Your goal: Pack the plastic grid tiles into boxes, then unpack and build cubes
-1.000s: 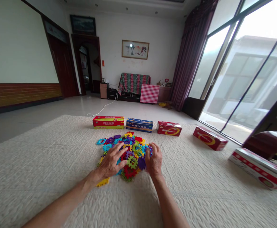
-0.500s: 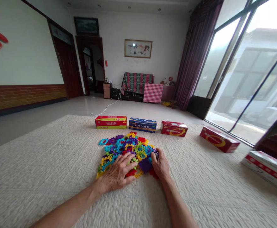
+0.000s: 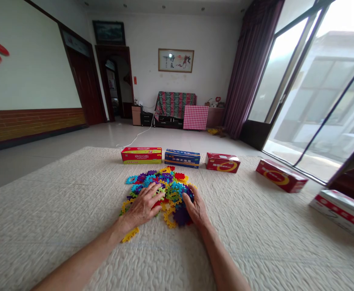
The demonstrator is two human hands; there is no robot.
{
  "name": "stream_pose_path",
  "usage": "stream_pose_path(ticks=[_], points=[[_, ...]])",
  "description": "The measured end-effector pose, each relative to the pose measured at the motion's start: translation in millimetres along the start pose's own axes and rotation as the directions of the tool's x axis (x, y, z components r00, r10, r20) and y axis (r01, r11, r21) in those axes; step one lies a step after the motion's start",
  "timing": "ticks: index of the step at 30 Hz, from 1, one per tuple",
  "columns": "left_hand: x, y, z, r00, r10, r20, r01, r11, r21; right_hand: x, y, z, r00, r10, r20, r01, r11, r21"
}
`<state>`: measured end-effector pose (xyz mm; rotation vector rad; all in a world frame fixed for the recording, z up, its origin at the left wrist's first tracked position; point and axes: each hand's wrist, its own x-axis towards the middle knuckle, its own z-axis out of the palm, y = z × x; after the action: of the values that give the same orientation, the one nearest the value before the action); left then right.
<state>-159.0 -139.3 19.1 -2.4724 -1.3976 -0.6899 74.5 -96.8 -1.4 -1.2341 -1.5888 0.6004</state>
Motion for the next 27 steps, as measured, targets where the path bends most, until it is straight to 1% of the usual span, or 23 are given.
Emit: stream_pose_path(ticks=[3,7,9,11,14,17,20,22,24,27], points=[[-2,2,-7,1.000,-0.006,-0.003,0.006,1.000,-0.024,-1,5,0,0.996,0.042,-0.077,-0.040,0.999,0.028],[-9,7,-15,0.999,-0.052,0.014,0.053,0.998,-0.037,-3,7,-2,0.970,0.101,-0.223,-0.085,0.993,0.080],[-15,9,-18,0.996,-0.077,0.038,0.078,0.996,-0.035,-6,5,-4,0.966,0.116,-0.231,-0.098,0.991,0.085],[-23,10,-19,0.994,-0.092,0.064,0.094,0.995,-0.031,-12,2,-6,0.978,0.103,-0.179,-0.092,0.993,0.070],[-38,8,-20,0.990,-0.108,0.089,0.110,0.994,-0.021,-24,-1,-10,0.999,0.004,-0.032,-0.005,1.000,-0.016],[-50,6,-18,0.986,-0.120,0.114,0.123,0.992,-0.021,-35,-3,-13,0.987,-0.092,0.129,0.113,0.981,-0.158],[-56,4,-12,0.983,-0.138,0.124,0.144,0.989,-0.035,-43,-4,-15,0.964,-0.101,0.248,0.174,0.940,-0.293],[-55,3,-8,0.982,-0.145,0.118,0.152,0.987,-0.046,-46,-4,-14,0.950,-0.095,0.299,0.206,0.907,-0.367],[-52,3,-4,0.985,-0.138,0.100,0.144,0.988,-0.057,-48,-4,-14,0.942,-0.106,0.318,0.238,0.879,-0.412],[-47,5,0,0.992,-0.117,0.043,0.120,0.990,-0.070,-49,-4,-13,0.937,-0.167,0.307,0.285,0.873,-0.395]])
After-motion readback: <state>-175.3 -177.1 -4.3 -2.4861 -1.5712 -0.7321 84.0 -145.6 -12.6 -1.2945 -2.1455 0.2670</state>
